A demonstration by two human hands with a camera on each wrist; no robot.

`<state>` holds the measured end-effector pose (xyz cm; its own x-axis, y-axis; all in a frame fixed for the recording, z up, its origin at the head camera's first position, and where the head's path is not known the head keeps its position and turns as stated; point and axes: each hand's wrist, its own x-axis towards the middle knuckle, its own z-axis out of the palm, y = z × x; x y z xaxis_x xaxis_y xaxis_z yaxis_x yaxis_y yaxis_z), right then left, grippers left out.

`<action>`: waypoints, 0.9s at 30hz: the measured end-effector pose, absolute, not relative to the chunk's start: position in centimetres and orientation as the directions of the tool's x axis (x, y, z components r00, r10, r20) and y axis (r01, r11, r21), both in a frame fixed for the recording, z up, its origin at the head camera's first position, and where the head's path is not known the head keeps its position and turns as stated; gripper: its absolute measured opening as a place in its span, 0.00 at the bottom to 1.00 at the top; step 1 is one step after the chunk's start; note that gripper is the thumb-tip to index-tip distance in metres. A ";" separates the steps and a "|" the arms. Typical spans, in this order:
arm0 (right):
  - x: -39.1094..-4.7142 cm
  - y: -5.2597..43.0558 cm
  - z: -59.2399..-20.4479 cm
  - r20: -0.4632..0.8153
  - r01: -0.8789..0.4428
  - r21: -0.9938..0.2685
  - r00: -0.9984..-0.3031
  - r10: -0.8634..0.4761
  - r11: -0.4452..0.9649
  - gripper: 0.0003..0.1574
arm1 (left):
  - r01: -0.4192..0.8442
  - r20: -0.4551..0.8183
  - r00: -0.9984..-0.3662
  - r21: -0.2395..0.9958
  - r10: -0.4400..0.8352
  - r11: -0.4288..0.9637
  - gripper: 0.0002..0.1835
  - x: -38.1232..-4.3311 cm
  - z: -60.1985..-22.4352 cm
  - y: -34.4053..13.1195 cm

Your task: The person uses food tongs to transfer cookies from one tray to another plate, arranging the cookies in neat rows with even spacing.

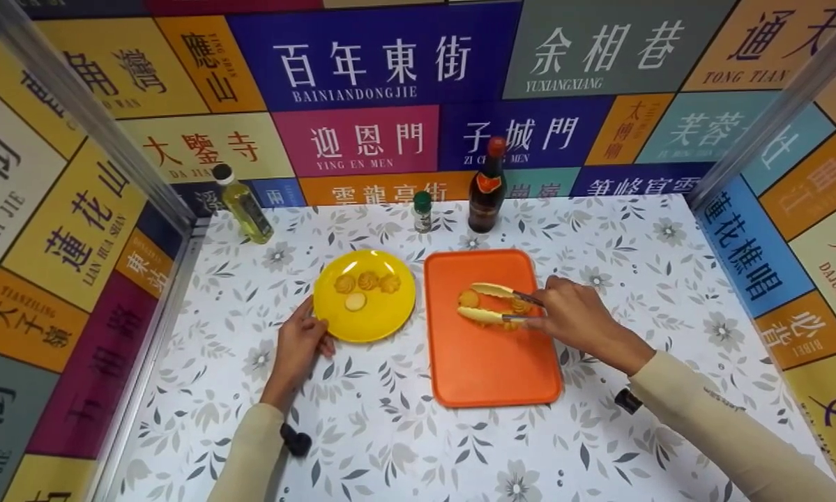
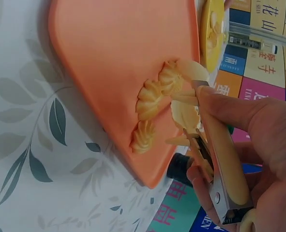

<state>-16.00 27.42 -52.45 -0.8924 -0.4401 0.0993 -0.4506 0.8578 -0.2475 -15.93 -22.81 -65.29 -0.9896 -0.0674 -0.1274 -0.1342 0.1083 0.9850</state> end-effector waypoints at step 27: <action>-15.3 26.8 -53.3 0.194 -0.511 -0.253 -0.859 -0.474 0.821 0.19 | -0.129 -0.124 -0.990 0.988 -0.066 0.089 0.37 -15.8 -65.2 -22.8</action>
